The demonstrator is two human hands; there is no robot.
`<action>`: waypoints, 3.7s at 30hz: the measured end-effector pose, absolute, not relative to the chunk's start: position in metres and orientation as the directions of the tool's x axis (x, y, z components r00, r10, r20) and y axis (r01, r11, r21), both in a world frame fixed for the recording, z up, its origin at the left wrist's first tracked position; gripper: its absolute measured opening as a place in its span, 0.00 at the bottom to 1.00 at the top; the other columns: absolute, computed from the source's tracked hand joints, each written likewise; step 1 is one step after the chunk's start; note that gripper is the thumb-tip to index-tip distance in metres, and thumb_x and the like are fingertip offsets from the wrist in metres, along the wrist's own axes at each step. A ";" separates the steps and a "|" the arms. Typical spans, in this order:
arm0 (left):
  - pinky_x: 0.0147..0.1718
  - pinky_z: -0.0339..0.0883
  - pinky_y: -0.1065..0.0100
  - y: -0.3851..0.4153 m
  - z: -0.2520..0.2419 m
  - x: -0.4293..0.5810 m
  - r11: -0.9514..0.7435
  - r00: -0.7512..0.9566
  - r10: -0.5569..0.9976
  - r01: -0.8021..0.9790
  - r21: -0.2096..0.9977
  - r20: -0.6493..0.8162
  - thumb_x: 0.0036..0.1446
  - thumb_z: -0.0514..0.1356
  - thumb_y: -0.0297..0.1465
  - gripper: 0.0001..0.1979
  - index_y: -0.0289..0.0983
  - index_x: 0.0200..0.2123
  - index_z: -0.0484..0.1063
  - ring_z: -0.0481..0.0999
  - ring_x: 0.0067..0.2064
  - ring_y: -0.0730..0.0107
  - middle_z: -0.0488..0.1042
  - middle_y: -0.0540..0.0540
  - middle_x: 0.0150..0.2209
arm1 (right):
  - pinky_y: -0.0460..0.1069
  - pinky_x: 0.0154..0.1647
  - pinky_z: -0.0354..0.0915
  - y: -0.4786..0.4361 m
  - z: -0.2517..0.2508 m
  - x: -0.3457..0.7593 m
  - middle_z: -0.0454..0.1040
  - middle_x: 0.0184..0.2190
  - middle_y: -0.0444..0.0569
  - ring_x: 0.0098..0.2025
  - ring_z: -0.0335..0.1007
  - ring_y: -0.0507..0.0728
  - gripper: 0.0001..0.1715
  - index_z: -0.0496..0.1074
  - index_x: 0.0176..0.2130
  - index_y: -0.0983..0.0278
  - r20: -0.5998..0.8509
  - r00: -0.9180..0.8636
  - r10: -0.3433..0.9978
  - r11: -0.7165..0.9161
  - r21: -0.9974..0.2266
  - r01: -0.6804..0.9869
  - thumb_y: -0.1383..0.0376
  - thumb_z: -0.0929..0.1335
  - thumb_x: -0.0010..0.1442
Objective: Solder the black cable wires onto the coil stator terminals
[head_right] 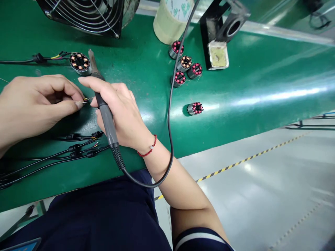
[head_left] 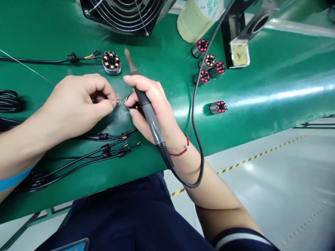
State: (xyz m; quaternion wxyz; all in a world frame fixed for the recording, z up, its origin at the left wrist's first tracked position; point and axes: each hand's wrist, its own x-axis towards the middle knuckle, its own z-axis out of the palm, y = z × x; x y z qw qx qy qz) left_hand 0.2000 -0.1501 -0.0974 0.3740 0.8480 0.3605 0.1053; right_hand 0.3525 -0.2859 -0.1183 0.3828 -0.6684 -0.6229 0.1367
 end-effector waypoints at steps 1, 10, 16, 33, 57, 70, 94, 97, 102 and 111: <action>0.35 0.63 0.65 -0.150 -0.098 0.200 -0.453 0.716 0.691 0.533 0.715 -0.097 0.50 0.57 0.41 0.13 0.40 0.28 0.77 0.71 0.30 0.70 0.77 0.52 0.29 | 0.58 0.65 0.69 -0.285 -0.119 0.353 0.82 0.42 0.42 0.56 0.75 0.59 0.30 0.67 0.62 0.61 0.299 0.165 0.940 0.087 -0.675 0.733 0.77 0.63 0.63; 0.35 0.64 0.63 -0.151 -0.099 0.201 -0.424 0.717 0.687 0.529 0.735 -0.120 0.50 0.59 0.41 0.12 0.42 0.28 0.78 0.73 0.31 0.68 0.79 0.52 0.29 | 0.57 0.59 0.71 -0.273 -0.121 0.346 0.81 0.37 0.43 0.47 0.75 0.59 0.21 0.68 0.59 0.63 0.329 0.259 0.908 0.027 -0.663 0.748 0.73 0.64 0.69; 0.39 0.68 0.61 -0.150 -0.102 0.201 -0.452 0.734 0.670 0.519 0.726 -0.108 0.50 0.59 0.41 0.11 0.42 0.28 0.78 0.74 0.33 0.66 0.79 0.51 0.31 | 0.54 0.61 0.72 -0.281 -0.119 0.347 0.82 0.42 0.44 0.49 0.77 0.55 0.23 0.67 0.60 0.64 0.392 0.254 0.884 0.113 -0.708 0.697 0.75 0.66 0.67; 0.51 0.75 0.52 -0.160 -0.093 0.203 -0.451 0.696 0.711 0.563 0.692 -0.103 0.56 0.57 0.43 0.15 0.40 0.28 0.77 0.76 0.34 0.70 0.76 0.54 0.31 | 0.47 0.16 0.68 -0.329 -0.127 0.321 0.76 0.27 0.38 0.15 0.60 0.49 0.06 0.73 0.46 0.53 0.489 0.620 0.614 0.168 -0.848 0.502 0.58 0.71 0.69; 0.43 0.73 0.57 -0.163 -0.089 0.204 -0.417 0.655 0.742 0.617 0.667 -0.142 0.52 0.57 0.44 0.15 0.40 0.28 0.78 0.66 0.26 0.76 0.73 0.55 0.27 | 0.52 0.36 0.82 -0.329 -0.124 0.336 0.80 0.52 0.48 0.40 0.82 0.57 0.17 0.67 0.60 0.50 0.382 0.457 0.803 -0.014 -0.755 0.655 0.55 0.65 0.74; 0.42 0.69 0.59 -0.152 -0.098 0.202 -0.402 0.687 0.712 0.569 0.718 -0.146 0.49 0.60 0.43 0.13 0.42 0.30 0.78 0.73 0.32 0.66 0.78 0.51 0.31 | 0.55 0.62 0.72 -0.273 -0.107 0.351 0.81 0.48 0.43 0.53 0.77 0.58 0.31 0.68 0.62 0.58 0.208 0.207 0.956 -0.019 -0.658 0.753 0.78 0.64 0.62; 0.45 0.74 0.55 -0.140 -0.101 0.196 -0.454 0.740 0.657 0.541 0.708 -0.144 0.47 0.60 0.44 0.20 0.40 0.42 0.72 0.76 0.34 0.64 0.76 0.47 0.34 | 0.54 0.46 0.81 -0.287 -0.145 0.354 0.80 0.43 0.46 0.47 0.83 0.57 0.22 0.74 0.51 0.55 0.479 0.542 0.690 0.064 -0.787 0.613 0.50 0.57 0.77; 0.48 0.74 0.53 -0.142 -0.100 0.197 -0.453 0.735 0.663 0.543 0.707 -0.140 0.47 0.59 0.43 0.20 0.39 0.41 0.72 0.75 0.34 0.65 0.75 0.48 0.34 | 0.55 0.45 0.81 -0.287 -0.145 0.353 0.80 0.40 0.45 0.43 0.84 0.56 0.22 0.74 0.48 0.56 0.484 0.546 0.684 0.098 -0.802 0.589 0.49 0.57 0.76; 0.48 0.74 0.51 -0.144 -0.097 0.199 -0.457 0.731 0.671 0.542 0.705 -0.127 0.45 0.59 0.45 0.20 0.40 0.40 0.72 0.75 0.33 0.65 0.76 0.48 0.33 | 0.54 0.43 0.81 -0.288 -0.141 0.352 0.80 0.37 0.44 0.40 0.84 0.55 0.21 0.75 0.47 0.56 0.436 0.573 0.694 0.072 -0.834 0.547 0.48 0.60 0.75; 0.48 0.75 0.50 -0.141 -0.099 0.195 -0.477 0.741 0.659 0.543 0.691 -0.128 0.47 0.58 0.45 0.22 0.40 0.43 0.74 0.77 0.35 0.63 0.77 0.48 0.35 | 0.50 0.42 0.81 -0.288 -0.141 0.354 0.80 0.48 0.47 0.46 0.84 0.56 0.22 0.71 0.59 0.54 0.455 0.548 0.702 0.059 -0.804 0.592 0.51 0.59 0.77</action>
